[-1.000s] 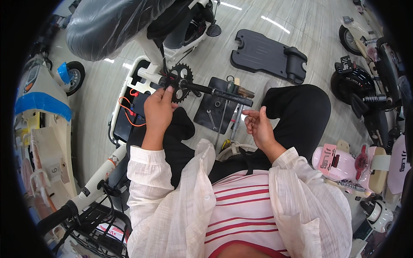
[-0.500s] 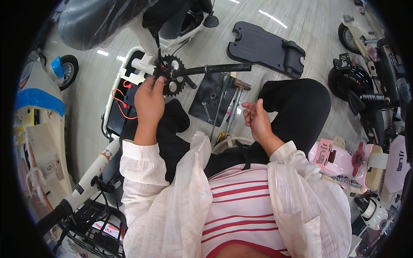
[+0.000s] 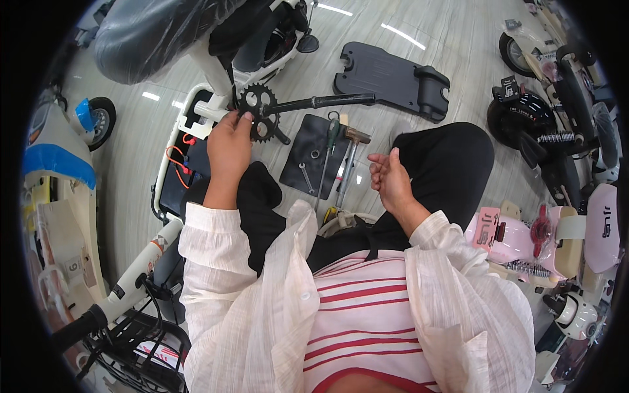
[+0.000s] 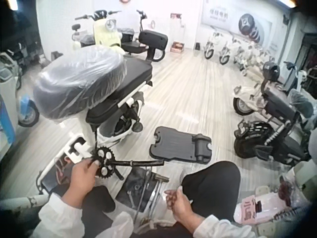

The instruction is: The person assembles a white electric scooter by securing the seat post and attaching the crankset. They use a hammer and screwdriver to tap and tighten components, then install the crank arm and chainring with a wrench.

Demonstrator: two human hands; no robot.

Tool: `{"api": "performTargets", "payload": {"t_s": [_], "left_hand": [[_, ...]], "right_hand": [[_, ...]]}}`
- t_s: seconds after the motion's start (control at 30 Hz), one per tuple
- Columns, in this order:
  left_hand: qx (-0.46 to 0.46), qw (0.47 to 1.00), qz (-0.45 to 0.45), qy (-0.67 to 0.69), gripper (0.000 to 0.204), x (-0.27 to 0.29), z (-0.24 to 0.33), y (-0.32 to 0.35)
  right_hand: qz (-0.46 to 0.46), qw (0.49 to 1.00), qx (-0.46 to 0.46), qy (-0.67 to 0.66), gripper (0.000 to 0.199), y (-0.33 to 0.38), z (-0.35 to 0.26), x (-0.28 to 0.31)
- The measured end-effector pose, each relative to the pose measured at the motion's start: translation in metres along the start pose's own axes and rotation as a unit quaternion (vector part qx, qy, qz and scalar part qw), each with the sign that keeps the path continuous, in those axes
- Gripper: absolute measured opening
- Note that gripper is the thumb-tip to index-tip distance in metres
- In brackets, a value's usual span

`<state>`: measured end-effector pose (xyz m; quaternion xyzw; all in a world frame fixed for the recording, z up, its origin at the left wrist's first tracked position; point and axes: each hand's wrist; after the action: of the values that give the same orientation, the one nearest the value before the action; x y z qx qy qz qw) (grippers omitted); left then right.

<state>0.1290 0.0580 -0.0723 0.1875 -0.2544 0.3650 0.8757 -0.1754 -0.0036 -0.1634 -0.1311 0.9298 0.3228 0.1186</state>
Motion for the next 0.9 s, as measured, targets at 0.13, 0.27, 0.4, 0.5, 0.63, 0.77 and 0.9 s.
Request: {"api": "performTargets", "payload": {"t_s": [0.13, 0.27, 0.4, 0.5, 0.63, 0.77, 0.9], "left_hand": [[-0.04, 0.999, 0.005, -0.016, 0.032, 0.003, -0.004, -0.018], [0.008, 0.998, -0.002, 0.056, 0.035, 0.01, 0.005, -0.024], [0.054, 0.996, -0.03, 0.07, 0.026, 0.011, 0.007, -0.021], [0.063, 0.995, -0.031, 0.069, 0.027, 0.017, 0.012, -0.016], [0.053, 0.996, -0.013, 0.068, 0.028, 0.027, 0.013, -0.007], [0.083, 0.995, 0.003, 0.054, 0.031, 0.027, 0.016, 0.009], [0.108, 0.993, 0.021, 0.036, 0.035, 0.025, 0.014, 0.026]], "right_hand": [[0.048, 0.999, -0.013, -0.012, 0.058, -0.019, 0.0, -0.017], [0.052, 0.991, -0.014, 0.124, 0.058, -0.063, 0.024, -0.04], [-0.059, 0.904, -0.07, 0.417, 0.067, -0.112, 0.106, 0.005], [-0.164, 0.84, -0.098, 0.508, 0.077, -0.125, 0.161, 0.033], [-0.19, 0.816, -0.135, 0.528, 0.081, -0.131, 0.209, 0.04], [-0.175, 0.827, -0.167, 0.508, 0.077, -0.135, 0.213, 0.032], [-0.06, 0.831, -0.141, 0.535, 0.069, -0.127, 0.205, 0.035]]}}
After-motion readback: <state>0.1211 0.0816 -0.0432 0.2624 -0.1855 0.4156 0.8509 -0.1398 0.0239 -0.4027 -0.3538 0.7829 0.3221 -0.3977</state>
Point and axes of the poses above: each hand's wrist, its own y-axis away from the middle knuckle, its own x-axis out of the back of the hand, z = x × y, and after that the axes turned 5 degrees about x, right-handed
